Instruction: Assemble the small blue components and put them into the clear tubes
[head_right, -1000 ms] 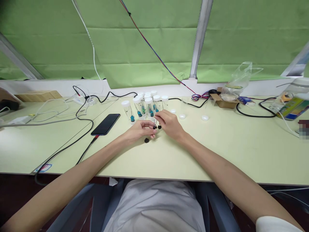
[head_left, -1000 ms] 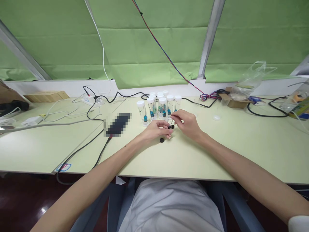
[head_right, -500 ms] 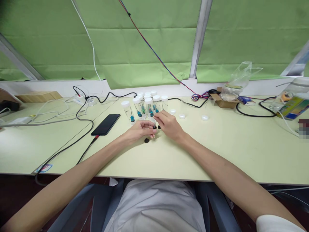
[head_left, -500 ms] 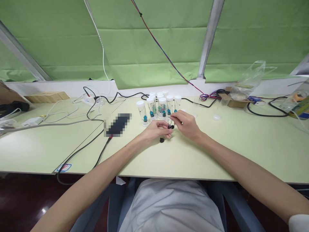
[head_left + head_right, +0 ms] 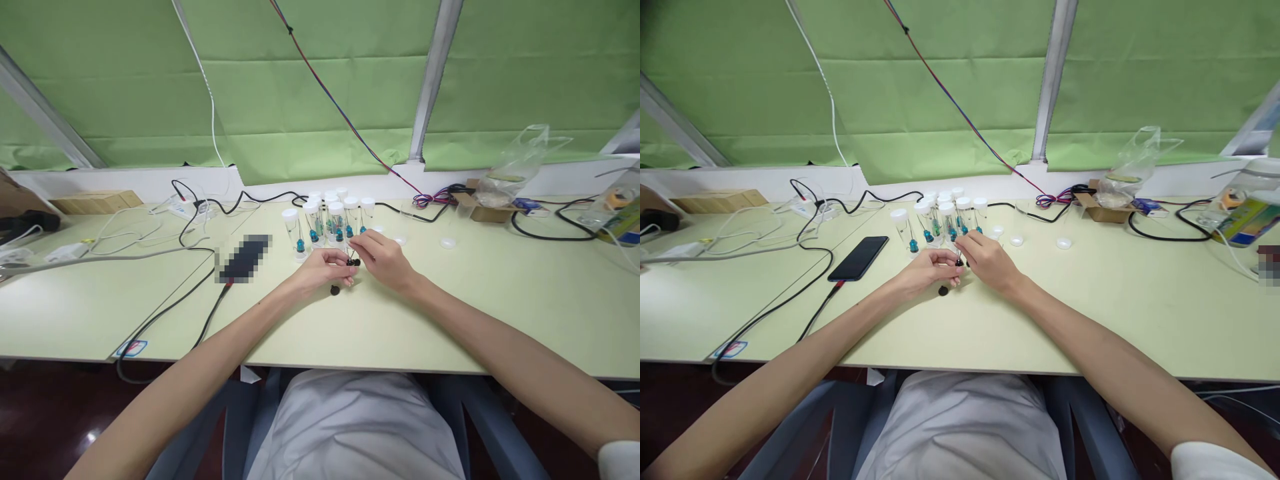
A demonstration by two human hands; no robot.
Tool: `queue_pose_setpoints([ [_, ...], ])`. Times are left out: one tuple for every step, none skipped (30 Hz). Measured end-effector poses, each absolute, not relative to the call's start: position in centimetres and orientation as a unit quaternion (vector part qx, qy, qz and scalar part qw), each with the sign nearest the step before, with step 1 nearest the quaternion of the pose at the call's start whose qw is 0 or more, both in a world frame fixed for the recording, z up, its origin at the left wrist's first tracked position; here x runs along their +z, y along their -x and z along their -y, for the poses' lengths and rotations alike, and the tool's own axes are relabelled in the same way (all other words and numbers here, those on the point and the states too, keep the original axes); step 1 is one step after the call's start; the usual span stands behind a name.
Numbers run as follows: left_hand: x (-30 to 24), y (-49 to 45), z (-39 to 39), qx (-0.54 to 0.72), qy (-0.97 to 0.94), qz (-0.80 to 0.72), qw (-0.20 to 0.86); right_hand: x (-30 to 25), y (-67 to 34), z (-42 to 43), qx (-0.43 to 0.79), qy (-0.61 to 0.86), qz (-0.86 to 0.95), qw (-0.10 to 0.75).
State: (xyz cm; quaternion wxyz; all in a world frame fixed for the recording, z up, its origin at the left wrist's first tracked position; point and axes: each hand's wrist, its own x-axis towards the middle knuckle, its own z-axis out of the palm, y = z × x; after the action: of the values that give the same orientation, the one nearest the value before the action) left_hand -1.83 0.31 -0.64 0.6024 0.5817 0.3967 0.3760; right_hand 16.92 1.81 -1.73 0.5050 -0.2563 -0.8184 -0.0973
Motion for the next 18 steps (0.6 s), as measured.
queue_pose_setpoints([
  [-0.62,1.82,-0.29,0.377,-0.581,-0.396,0.603,-1.72,-16.95,-1.82,-0.096,0.255,0.819,0.504],
  [-0.58,1.81,-0.27,0.376,-0.58,-0.395,0.605,-1.72,-16.97,-1.83,-0.096,0.255,0.82,0.504],
  [-0.54,1.8,-0.24,0.378,-0.578,-0.395,0.605,-1.71,-16.99,-1.83,-0.096,0.254,0.82,0.504],
  [-0.51,1.79,-0.22,0.379,-0.577,-0.395,0.606,-1.71,-17.01,-1.84,-0.098,0.255,0.82,0.503],
  [-0.47,1.78,-0.19,0.379,-0.577,-0.396,0.606,-1.71,-17.02,-1.84,-0.101,0.255,0.82,0.502],
  [-0.45,1.77,-0.16,0.379,-0.577,-0.396,0.605,-1.71,-17.02,-1.84,-0.104,0.255,0.82,0.502],
  [-0.43,1.76,-0.14,0.379,-0.579,-0.397,0.603,-1.7,-17.02,-1.83,-0.108,0.254,0.82,0.501],
  [-0.41,1.76,-0.11,0.378,-0.58,-0.397,0.602,-1.69,-17.02,-1.82,-0.112,0.251,0.82,0.502],
  [-0.4,1.76,-0.1,0.378,-0.581,-0.397,0.601,-1.67,-17.02,-1.8,-0.117,0.247,0.82,0.503],
  [-0.39,1.76,-0.08,0.378,-0.582,-0.397,0.601,-1.65,-17.03,-1.78,-0.121,0.244,0.82,0.503],
  [-0.38,1.76,-0.07,0.378,-0.582,-0.398,0.6,-1.63,-17.03,-1.76,-0.125,0.242,0.82,0.503],
  [-0.37,1.77,-0.06,0.378,-0.582,-0.398,0.599,-1.6,-17.03,-1.74,-0.127,0.242,0.821,0.502],
  [-0.36,1.77,-0.06,0.379,-0.583,-0.399,0.598,-1.57,-17.04,-1.72,-0.128,0.243,0.821,0.501],
  [-0.34,1.77,-0.06,0.378,-0.585,-0.4,0.596,-1.54,-17.04,-1.7,-0.128,0.244,0.821,0.501],
  [-0.32,1.76,-0.05,0.379,-0.587,-0.401,0.593,-1.51,-17.03,-1.67,-0.126,0.245,0.821,0.501],
  [-0.29,1.76,-0.05,0.379,-0.59,-0.403,0.589,-1.49,-17.02,-1.63,-0.122,0.245,0.82,0.502],
  [-0.26,1.75,-0.05,0.381,-0.592,-0.404,0.584,-1.47,-17.0,-1.59,-0.119,0.244,0.82,0.504],
  [-0.22,1.74,-0.04,0.383,-0.595,-0.406,0.578,-1.46,-16.98,-1.54,-0.116,0.244,0.819,0.507],
])
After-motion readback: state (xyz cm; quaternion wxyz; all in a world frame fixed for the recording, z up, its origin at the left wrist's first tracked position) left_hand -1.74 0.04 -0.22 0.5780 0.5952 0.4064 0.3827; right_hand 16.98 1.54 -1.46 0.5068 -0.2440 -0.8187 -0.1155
